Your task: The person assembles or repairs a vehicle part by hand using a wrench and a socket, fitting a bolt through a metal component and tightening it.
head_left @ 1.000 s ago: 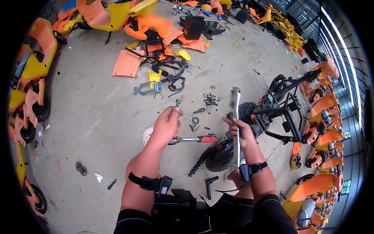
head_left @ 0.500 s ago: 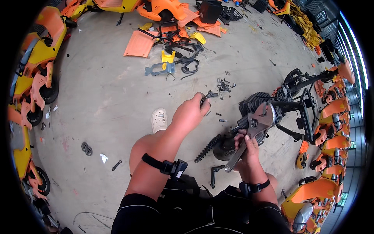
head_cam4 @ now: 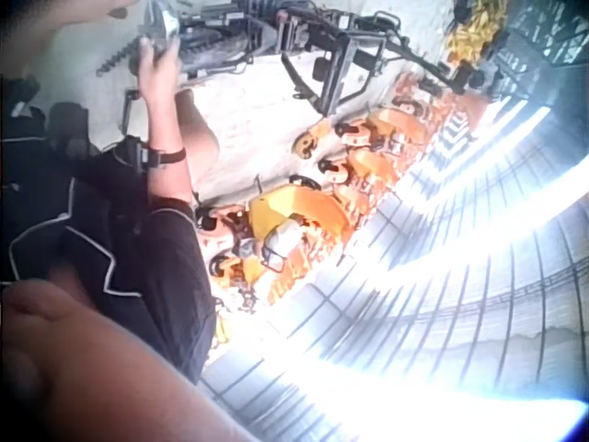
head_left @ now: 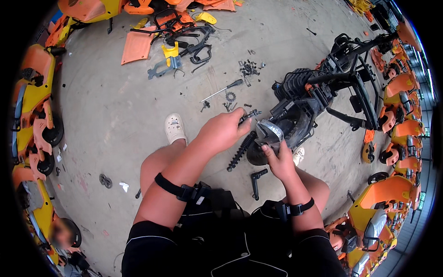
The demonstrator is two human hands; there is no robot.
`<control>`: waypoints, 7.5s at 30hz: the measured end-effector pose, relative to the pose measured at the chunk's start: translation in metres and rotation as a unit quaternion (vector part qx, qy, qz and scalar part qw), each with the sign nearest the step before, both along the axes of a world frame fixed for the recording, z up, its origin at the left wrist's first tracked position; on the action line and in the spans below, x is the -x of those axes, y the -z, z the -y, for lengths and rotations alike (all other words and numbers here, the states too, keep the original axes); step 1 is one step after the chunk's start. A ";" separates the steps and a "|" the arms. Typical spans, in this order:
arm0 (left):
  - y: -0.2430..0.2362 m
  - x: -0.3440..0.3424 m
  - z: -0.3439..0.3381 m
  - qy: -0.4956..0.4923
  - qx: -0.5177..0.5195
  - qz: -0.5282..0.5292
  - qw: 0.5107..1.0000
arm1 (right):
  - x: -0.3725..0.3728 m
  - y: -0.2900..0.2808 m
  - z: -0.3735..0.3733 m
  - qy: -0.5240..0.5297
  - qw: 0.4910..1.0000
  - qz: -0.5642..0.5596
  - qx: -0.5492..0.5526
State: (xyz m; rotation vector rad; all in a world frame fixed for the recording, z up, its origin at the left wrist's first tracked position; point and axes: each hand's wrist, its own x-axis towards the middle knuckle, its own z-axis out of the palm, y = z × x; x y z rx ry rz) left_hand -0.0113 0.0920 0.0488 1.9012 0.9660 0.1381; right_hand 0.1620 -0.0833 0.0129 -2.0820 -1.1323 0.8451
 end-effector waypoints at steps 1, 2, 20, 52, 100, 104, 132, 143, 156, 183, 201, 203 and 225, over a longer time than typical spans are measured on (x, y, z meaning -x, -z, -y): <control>0.001 -0.006 0.004 0.009 -0.012 -0.008 1.000 | -0.006 0.001 0.000 -0.005 1.000 0.020 -0.001; 0.005 -0.008 0.006 0.008 -0.019 -0.009 1.000 | -0.011 0.003 -0.001 -0.005 1.000 -0.001 0.005; 0.024 -0.045 0.042 -0.012 -0.050 -0.046 0.998 | -0.025 0.023 0.013 -0.009 0.992 0.122 -0.024; 0.030 -0.038 0.051 0.031 -0.115 -0.056 0.991 | -0.020 0.022 -0.001 -0.014 0.956 0.294 -0.004; -0.032 0.034 -0.021 -0.109 -0.031 0.161 0.980 | -0.011 -0.054 -0.086 -0.145 0.989 -0.027 -0.025; -0.041 0.031 -0.026 -0.141 -0.018 0.062 0.988 | -0.005 -0.089 -0.093 -0.209 0.955 0.201 0.056; -0.016 -0.026 0.080 0.298 -0.243 0.123 0.915 | -0.038 -0.218 -0.117 -0.582 0.454 0.633 -0.233; -0.015 -0.007 0.078 0.176 -0.095 0.269 0.942 | -0.088 -0.160 -0.050 -0.330 0.855 0.397 0.050; 0.007 -0.037 0.028 -0.048 -0.050 0.173 0.982 | -0.036 -0.152 0.042 -0.177 0.979 0.000 0.103; -0.009 -0.011 0.041 0.256 -0.220 -0.007 0.941 | 0.008 -0.245 0.017 -0.226 0.944 0.233 -0.056; -0.031 0.002 0.063 0.238 -0.101 0.286 0.923 | -0.092 -0.097 -0.044 0.315 0.777 -0.493 -0.231; -0.029 0.006 0.055 0.205 -0.017 0.321 0.925 | -0.077 -0.071 -0.036 0.374 0.686 -0.556 -0.284; -0.003 -0.038 0.028 -0.029 0.001 0.104 0.994 | 0.032 -0.130 0.045 0.072 0.884 0.050 -0.460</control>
